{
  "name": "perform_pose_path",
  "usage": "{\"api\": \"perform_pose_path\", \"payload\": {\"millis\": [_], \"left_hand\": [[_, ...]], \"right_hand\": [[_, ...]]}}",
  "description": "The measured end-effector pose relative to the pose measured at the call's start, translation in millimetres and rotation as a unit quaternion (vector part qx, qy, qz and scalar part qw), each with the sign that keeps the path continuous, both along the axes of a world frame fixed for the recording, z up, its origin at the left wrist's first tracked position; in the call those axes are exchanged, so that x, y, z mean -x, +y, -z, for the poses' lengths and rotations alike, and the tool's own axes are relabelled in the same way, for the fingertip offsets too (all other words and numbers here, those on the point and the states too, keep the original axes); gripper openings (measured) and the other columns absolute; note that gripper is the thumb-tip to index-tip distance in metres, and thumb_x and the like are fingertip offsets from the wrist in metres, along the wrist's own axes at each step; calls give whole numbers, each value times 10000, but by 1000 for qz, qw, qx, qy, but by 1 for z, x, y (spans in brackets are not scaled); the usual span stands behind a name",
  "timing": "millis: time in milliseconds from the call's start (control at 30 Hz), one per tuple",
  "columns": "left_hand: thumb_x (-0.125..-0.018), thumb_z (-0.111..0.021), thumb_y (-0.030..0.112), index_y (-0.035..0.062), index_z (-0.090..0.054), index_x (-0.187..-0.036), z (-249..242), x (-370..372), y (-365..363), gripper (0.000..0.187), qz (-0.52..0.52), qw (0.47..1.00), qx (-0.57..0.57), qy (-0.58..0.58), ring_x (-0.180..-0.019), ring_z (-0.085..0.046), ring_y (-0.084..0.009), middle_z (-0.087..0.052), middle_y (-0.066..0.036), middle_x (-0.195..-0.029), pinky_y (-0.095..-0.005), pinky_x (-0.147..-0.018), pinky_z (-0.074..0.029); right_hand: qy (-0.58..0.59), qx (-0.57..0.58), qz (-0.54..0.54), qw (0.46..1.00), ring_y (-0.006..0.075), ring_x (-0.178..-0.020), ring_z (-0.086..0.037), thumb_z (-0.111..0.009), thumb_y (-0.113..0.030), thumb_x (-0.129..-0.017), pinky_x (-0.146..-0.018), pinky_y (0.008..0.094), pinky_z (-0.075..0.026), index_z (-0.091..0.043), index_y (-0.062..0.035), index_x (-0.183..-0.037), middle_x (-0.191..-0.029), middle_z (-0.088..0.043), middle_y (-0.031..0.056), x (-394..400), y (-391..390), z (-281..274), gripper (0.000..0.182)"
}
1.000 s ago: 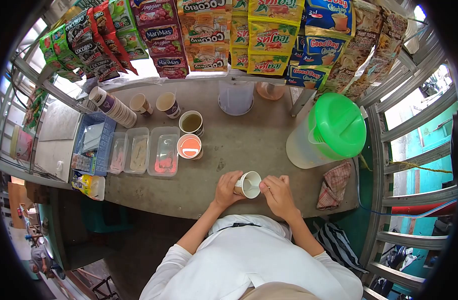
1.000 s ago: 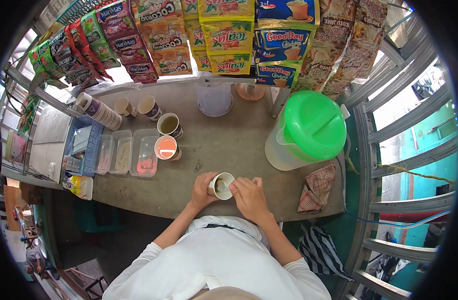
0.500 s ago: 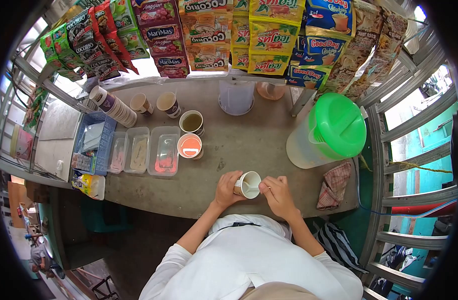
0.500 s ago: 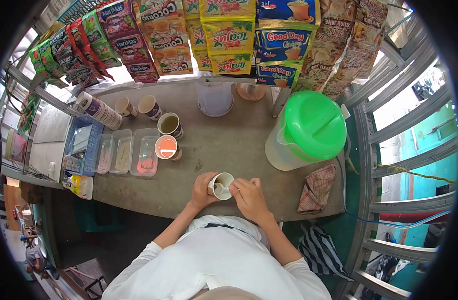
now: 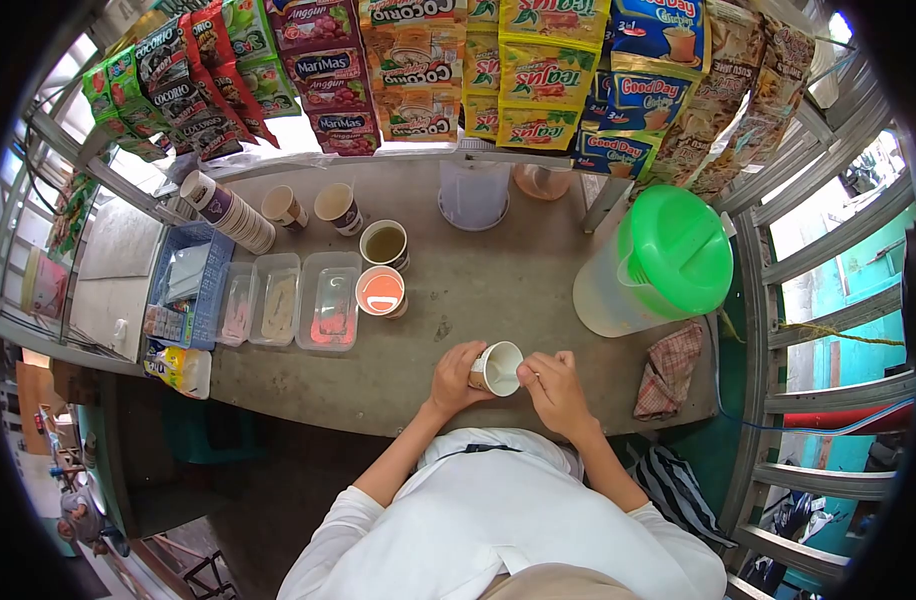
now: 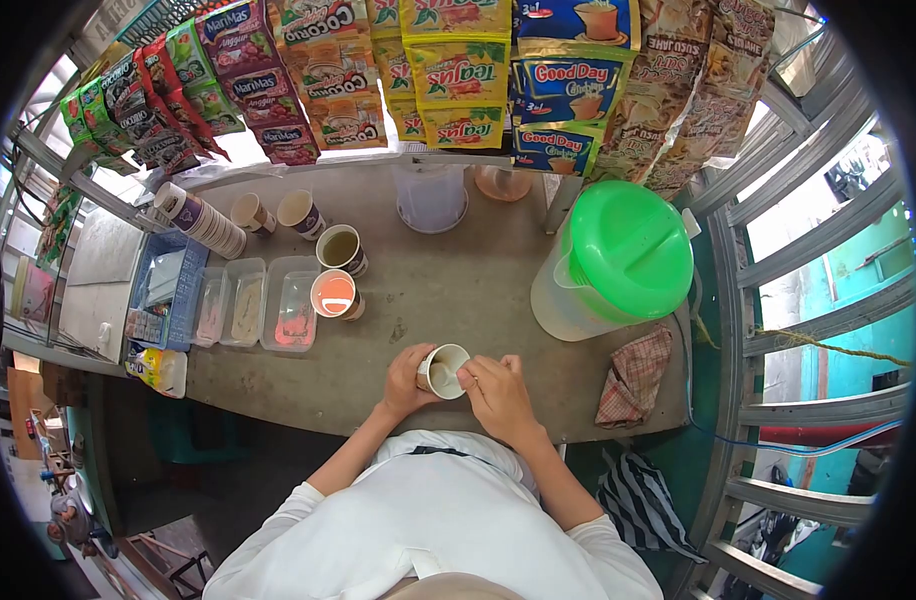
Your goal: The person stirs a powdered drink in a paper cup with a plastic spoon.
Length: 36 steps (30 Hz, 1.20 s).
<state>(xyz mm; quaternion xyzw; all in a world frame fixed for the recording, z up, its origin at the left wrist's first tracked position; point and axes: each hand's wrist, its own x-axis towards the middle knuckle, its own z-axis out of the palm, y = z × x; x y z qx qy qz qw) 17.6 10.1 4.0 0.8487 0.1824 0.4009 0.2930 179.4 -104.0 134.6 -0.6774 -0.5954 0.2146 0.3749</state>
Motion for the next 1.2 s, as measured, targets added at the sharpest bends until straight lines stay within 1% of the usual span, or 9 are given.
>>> {"api": "perform_pose_path", "payload": {"millis": [100,200,300,400,500,600,700,800,1200], "left_hand": [[-507,-890,303,43,-508,-1255,-3,0,0,879,0,1000,2,4,-985,-617,-353,-617,-156,-1134,-442,-837,-495],[-507,-889,305,43,-508,-1254,-4,0,0,879,0,1000,1,5,-984,-616,-352,-617,-157,-1132,-440,-834,-495],[-506,-888,307,43,-507,-1255,-4,0,1,880,-2,1000,-2,9,-985,-615,-351,-617,-157,-1132,-437,-831,-493],[-506,-888,306,45,-506,-1257,-5,0,1,882,0,1000,0,12,-988,-614,-350,-616,-155,-1135,-435,-830,-491],[-494,-897,299,48,-504,-1249,-5,1,0,887,0,1000,1,19,-991,-617,-354,-620,-155,-1132,-435,-836,-493],[-474,-913,293,51,-504,-1229,-4,1,0,892,-5,1000,0,26,-989,-624,-365,-630,-156,-1122,-435,-845,-499],[-484,-905,291,50,-503,-1240,-4,1,0,889,-4,1000,0,23,-991,-620,-360,-624,-157,-1130,-436,-840,-496],[-498,-892,280,50,-501,-1260,-5,1,1,887,1,1000,1,13,-996,-611,-350,-612,-156,-1142,-436,-833,-490],[-494,-907,268,46,-508,-1225,-5,-1,1,862,-4,1000,0,15,-978,-626,-359,-629,-156,-1120,-435,-832,-505]], "right_hand": [[-26,-3,-1,1000,258,-718,-500,-482,-234,-990,-776,375,-318,-552,-35,-836,-773,-561,95,0,1,0,261],[13,1,-7,1000,255,-730,-514,-486,-228,-987,-784,374,-318,-560,-36,-836,-777,-570,93,0,-1,3,254],[-40,-6,15,999,254,-733,-513,-486,-222,-985,-787,370,-317,-560,-36,-833,-780,-570,91,1,1,-2,251],[7,4,-17,1000,252,-737,-519,-486,-220,-985,-780,372,-316,-564,-37,-832,-777,-570,89,-2,0,0,251],[-33,-14,18,999,253,-733,-513,-488,-219,-984,-776,370,-315,-558,-35,-830,-776,-564,90,2,2,-4,250],[11,11,-13,1000,253,-732,-515,-491,-222,-983,-772,373,-316,-563,-37,-831,-772,-566,88,-2,0,-1,251],[-25,-9,13,1000,255,-727,-509,-488,-222,-986,-772,370,-316,-556,-35,-827,-772,-562,91,1,2,-3,254],[10,2,-8,1000,255,-729,-513,-487,-227,-987,-771,371,-317,-556,-37,-826,-768,-560,88,-2,0,2,259],[-6,5,-3,1000,250,-739,-516,-481,-235,-991,-773,368,-316,-555,-40,-837,-770,-557,84,0,1,0,260]]}}
